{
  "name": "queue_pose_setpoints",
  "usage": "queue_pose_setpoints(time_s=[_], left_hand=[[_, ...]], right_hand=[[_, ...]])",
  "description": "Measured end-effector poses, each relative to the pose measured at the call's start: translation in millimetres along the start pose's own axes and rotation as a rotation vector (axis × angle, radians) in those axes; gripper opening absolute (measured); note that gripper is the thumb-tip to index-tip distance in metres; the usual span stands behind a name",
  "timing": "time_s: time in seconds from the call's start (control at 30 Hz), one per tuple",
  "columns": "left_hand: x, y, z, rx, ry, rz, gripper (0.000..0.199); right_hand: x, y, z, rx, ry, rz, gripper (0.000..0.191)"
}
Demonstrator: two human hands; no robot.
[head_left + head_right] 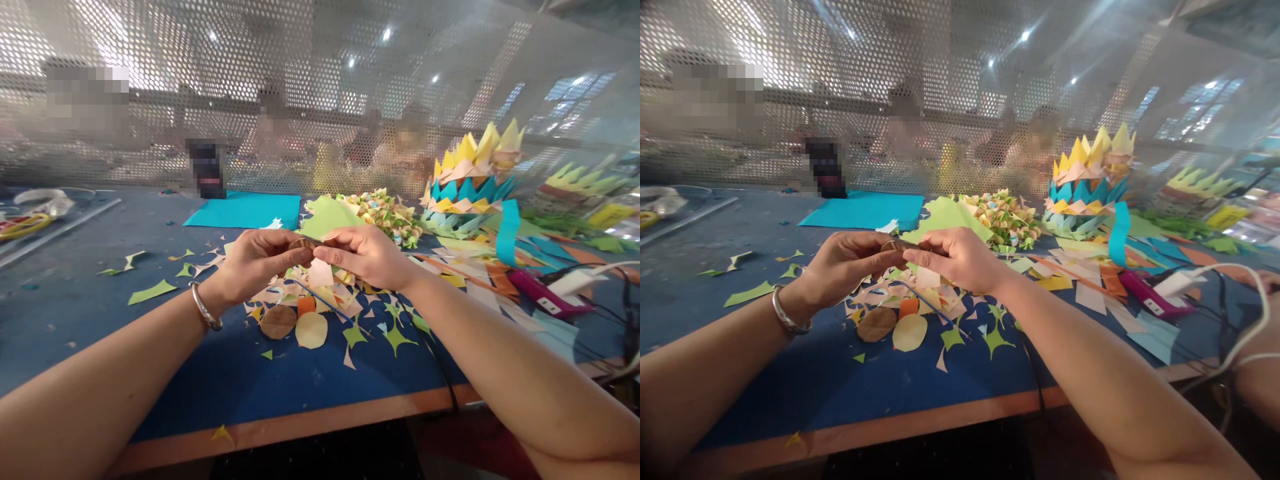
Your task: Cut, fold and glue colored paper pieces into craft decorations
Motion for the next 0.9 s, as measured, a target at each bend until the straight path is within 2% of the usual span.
queue_pose_setpoints(time_s=[0.2,0.43,0.57,0.63,0.73,0.83,0.9], left_hand=[[-2.8,2.8,2.0,-0.020,-0.023,0.037,0.011],[-15.4,-3.8,2.7,0.011,-0.187,0.181,0.019],[-28.9,-8.6,1.1,-0.058,-0.308,0.323,0.032],[-37.9,-11.0,-0.6,-0.118,-0.379,0.353,0.038],[-45.9,-14.7,-2.9,-0.197,-0.435,0.427,0.046],[-46.2,-17.7,-4.0,-0.228,-0.444,0.490,0.052],[-46.0,-19.2,-4.7,-0.233,-0.453,0.514,0.054]], right_hand=[[2.2,-3.3,0.4,0.041,0.020,-0.043,0.041],[17.2,-9.5,2.2,0.074,0.086,-0.069,0.049],[24.4,-13.0,1.8,0.079,0.158,-0.173,0.051],[27.9,-11.8,1.0,0.039,0.195,-0.256,0.047],[31.4,-8.8,-1.2,-0.043,0.239,-0.502,0.040],[33.3,-5.4,-4.0,-0.127,0.285,-0.749,0.039],[33.3,-2.3,-5.7,-0.178,0.307,-0.832,0.037]])
Point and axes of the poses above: each hand's wrist, its own z-axis towards the middle knuckle, its own y-axis out of the palm, x = y × z, the point moved 7 cm from there along z, towards the middle knuckle, and after that the axes turned 7 degrees about -z, right-handed, at the moved point
